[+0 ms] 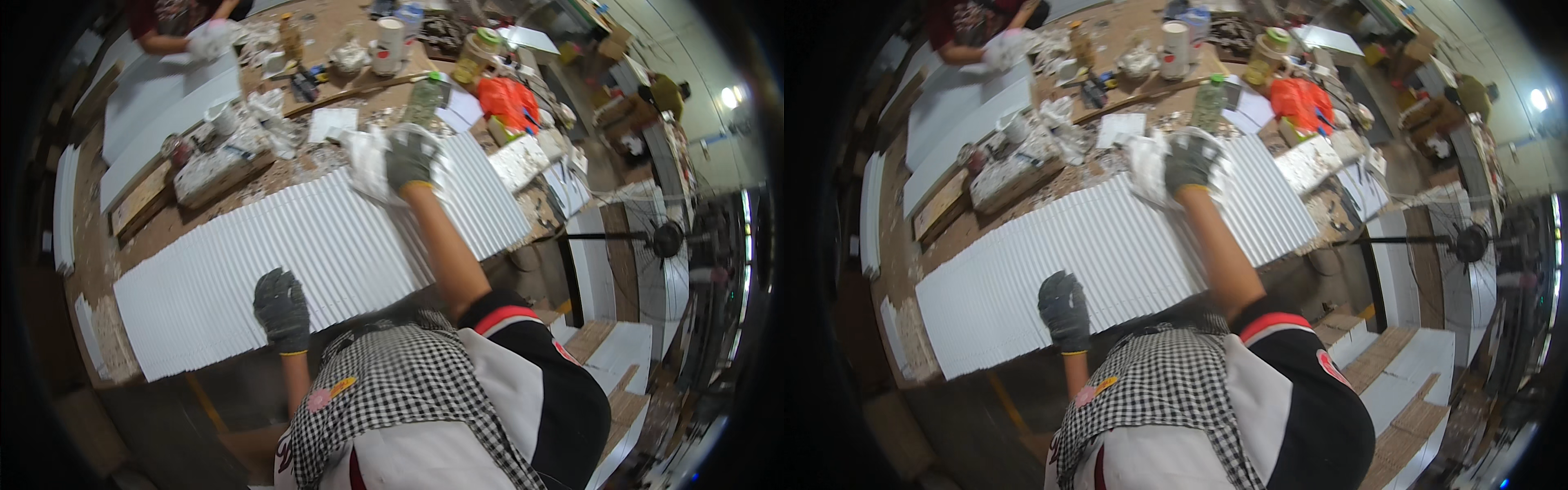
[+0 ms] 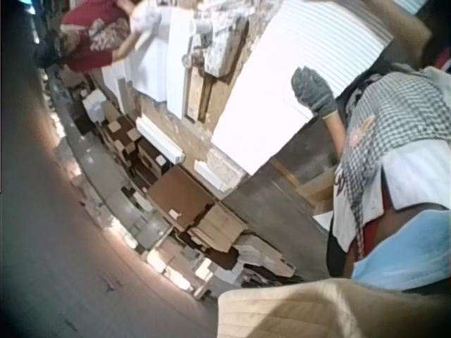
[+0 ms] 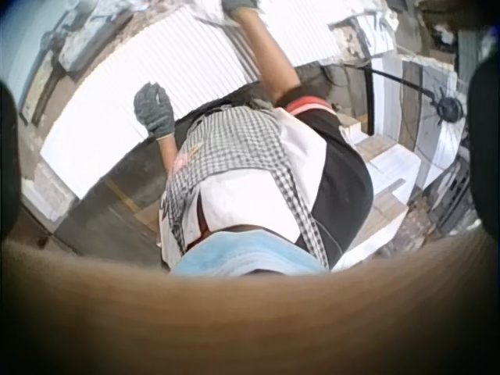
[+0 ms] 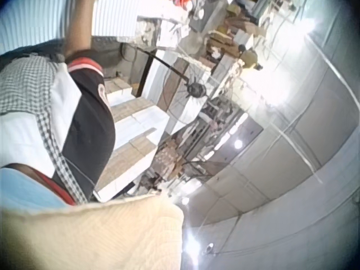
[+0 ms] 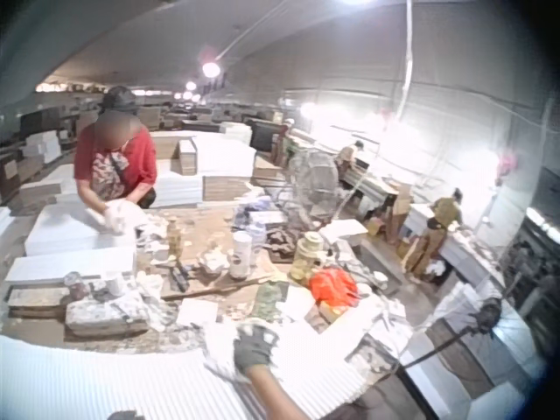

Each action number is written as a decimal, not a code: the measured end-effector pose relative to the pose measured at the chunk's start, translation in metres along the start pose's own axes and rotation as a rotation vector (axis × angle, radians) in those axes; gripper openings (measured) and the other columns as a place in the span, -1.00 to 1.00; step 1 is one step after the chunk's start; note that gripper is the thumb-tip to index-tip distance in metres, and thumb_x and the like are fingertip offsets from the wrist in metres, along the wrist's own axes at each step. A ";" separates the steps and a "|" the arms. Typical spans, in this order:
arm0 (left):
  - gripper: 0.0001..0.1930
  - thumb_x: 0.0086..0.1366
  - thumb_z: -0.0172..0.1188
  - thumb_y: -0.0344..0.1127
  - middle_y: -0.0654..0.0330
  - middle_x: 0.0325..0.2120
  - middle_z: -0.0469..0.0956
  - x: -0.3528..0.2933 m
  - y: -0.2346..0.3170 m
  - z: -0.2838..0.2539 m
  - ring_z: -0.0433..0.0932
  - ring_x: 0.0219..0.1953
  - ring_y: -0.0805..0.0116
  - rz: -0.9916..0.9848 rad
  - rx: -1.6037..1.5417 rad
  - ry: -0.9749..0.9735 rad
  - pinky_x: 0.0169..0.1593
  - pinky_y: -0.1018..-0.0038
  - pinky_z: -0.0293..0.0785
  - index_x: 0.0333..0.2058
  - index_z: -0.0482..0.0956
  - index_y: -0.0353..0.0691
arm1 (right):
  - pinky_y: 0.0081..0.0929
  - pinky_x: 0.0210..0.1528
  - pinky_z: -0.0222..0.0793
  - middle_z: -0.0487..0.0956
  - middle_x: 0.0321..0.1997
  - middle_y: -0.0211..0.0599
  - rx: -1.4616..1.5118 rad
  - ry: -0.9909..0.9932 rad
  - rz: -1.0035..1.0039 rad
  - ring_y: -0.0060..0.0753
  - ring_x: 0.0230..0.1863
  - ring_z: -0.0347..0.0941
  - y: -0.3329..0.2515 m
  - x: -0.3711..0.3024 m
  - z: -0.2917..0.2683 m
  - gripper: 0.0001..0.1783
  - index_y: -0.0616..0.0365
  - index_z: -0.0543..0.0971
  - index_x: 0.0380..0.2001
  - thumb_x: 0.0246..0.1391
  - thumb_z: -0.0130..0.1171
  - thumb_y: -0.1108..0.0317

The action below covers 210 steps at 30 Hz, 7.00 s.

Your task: The person wipes the surface of a stack of white corrugated panels with a white cloth. They repeatedly wipe the panels, occasionally lifting one to wipe underneath, and continue the wiping motion across the stack.

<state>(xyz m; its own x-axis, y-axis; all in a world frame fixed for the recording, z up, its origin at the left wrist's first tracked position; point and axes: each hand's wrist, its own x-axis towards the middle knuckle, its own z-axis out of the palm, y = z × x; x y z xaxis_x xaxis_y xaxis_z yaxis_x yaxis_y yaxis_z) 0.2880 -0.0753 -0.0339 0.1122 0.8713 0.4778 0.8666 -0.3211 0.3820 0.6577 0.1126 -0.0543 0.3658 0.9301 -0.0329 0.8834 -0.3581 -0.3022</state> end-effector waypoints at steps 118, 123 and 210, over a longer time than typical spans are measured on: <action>-0.82 0.49 0.25 -0.40 -0.01 0.07 0.70 -0.007 0.000 0.011 0.59 0.20 -0.02 0.018 0.037 -0.081 0.29 0.05 0.55 -0.03 0.71 -0.33 | 0.15 -0.05 0.56 0.71 -0.19 -0.01 0.026 0.425 0.130 0.19 -0.10 0.67 0.248 -0.040 -0.076 -0.86 -0.10 0.78 -0.30 0.14 0.29 0.22; -0.83 0.50 0.26 -0.37 -0.02 0.05 0.70 -0.005 -0.003 0.011 0.59 0.18 -0.03 0.048 0.002 -0.071 0.27 0.04 0.55 -0.05 0.71 -0.31 | 0.00 0.19 0.59 0.78 0.03 -0.03 -0.362 -0.113 0.535 0.12 0.09 0.71 0.343 -0.213 -0.129 -0.73 -0.11 0.83 -0.09 0.20 0.28 0.20; -0.65 0.50 0.36 -0.25 -0.13 0.36 0.44 -0.198 -0.240 -0.221 0.34 0.44 -0.17 -0.548 0.132 0.276 0.51 -0.10 0.26 0.17 0.65 -0.23 | 0.03 0.10 0.68 0.68 0.19 -0.01 0.398 -0.361 -0.746 0.06 -0.02 0.71 -0.219 -0.359 -0.066 -0.29 -0.22 0.45 0.53 0.38 0.33 -0.03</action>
<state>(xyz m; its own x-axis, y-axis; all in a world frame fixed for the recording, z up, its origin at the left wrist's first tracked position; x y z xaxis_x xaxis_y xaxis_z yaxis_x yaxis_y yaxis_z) -0.0497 -0.2525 -0.0456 -0.4795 0.7629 0.4337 0.8175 0.2086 0.5369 0.3524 -0.1484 0.0868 -0.4313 0.9018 0.0272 0.6633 0.3374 -0.6680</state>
